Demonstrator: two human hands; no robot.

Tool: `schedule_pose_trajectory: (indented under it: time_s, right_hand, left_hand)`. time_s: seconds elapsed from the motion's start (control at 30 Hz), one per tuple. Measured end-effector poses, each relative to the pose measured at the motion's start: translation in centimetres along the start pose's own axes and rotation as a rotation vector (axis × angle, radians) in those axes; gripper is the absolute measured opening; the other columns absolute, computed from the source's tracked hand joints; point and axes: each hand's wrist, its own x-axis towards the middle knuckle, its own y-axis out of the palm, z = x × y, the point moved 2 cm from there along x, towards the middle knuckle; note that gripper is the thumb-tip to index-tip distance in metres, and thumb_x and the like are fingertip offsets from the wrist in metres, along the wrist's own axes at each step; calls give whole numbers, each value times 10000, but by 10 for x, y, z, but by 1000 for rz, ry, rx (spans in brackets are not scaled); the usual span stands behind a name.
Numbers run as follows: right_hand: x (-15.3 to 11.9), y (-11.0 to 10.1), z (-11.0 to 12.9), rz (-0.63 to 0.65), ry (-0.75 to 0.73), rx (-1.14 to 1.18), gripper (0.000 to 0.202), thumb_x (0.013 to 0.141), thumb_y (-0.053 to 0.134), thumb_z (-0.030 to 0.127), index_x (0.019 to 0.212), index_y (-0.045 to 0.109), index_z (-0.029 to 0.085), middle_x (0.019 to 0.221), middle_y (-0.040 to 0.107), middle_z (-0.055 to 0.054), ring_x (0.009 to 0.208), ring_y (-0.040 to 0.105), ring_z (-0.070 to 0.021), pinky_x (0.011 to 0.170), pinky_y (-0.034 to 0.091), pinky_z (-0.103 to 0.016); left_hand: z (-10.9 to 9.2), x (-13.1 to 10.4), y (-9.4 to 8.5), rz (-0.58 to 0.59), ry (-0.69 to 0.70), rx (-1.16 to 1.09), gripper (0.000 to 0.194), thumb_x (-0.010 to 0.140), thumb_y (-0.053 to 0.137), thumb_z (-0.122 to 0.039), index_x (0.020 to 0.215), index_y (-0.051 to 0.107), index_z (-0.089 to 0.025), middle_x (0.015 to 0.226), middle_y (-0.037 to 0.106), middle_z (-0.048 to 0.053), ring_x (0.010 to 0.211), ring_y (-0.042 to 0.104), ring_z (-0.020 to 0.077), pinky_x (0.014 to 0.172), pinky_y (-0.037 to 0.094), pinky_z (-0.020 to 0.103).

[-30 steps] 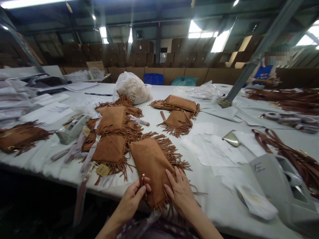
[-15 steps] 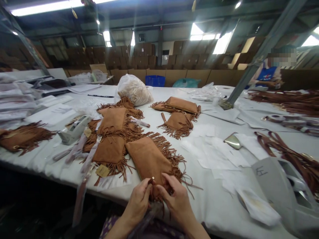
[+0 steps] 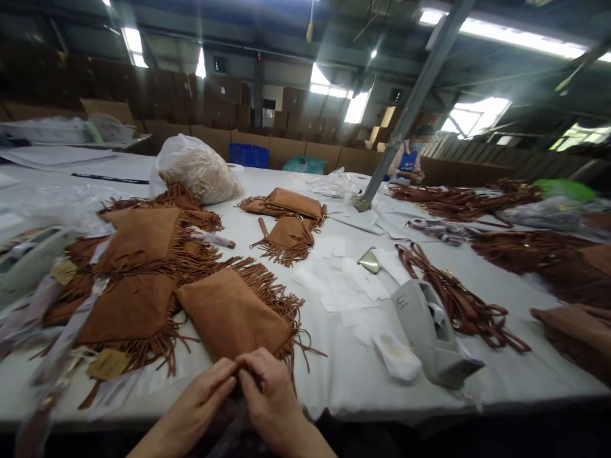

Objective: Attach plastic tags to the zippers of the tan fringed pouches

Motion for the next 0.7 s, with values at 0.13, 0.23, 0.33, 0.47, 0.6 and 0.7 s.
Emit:
schedule_pose_trajectory:
  time_s: [0.13,0.23,0.33,0.47,0.6,0.7]
  right_hand:
    - [-2,2,-1,44,-141,36,231,859,500,122,985,668,217,890,672,-28,870,615,-147,781,479,-240]
    - [-6,-12,-7,32,-208,-39,254,880,478,140,1056,642,223,945,681,-35,909,615,-147,823,490,-250]
    - [-18,-62,-30,-188,-134,-380,281,909,465,229,1152,604,211,1092,654,-89,1038,576,-199,920,464,-351]
    - [-52,-153,-77,-564,227,-1065,447,925,392,435,1161,628,137,1237,568,-211,1200,446,-367,955,368,-567]
    - [-75,-190,-117,-407,539,-1406,485,917,374,474,1141,652,146,1346,492,-214,1288,335,-425,966,288,-623]
    - [-80,-193,-131,-265,595,-1410,403,926,373,393,1138,660,205,1351,517,-149,1291,362,-381,991,269,-602]
  left_hand:
    - [-8,10,-12,193,-55,-77,336,923,439,-457,916,653,-198,848,560,26,654,529,146,527,468,195]
    - [0,15,-4,150,-46,-100,348,907,463,-471,814,628,-179,779,564,21,669,512,155,579,453,205]
    - [16,18,9,-9,-58,-74,398,905,447,-493,706,581,-175,666,534,4,644,497,155,608,429,210]
    - [34,21,25,-142,-120,-107,423,881,457,-536,671,564,-184,628,523,-8,609,490,151,581,411,205]
    - [40,27,34,-257,-155,-221,410,845,501,-561,695,586,-189,602,514,-13,588,484,155,555,416,209]
    - [43,29,39,-294,-174,-266,409,829,523,-573,723,603,-186,607,522,-11,583,484,154,539,416,206]
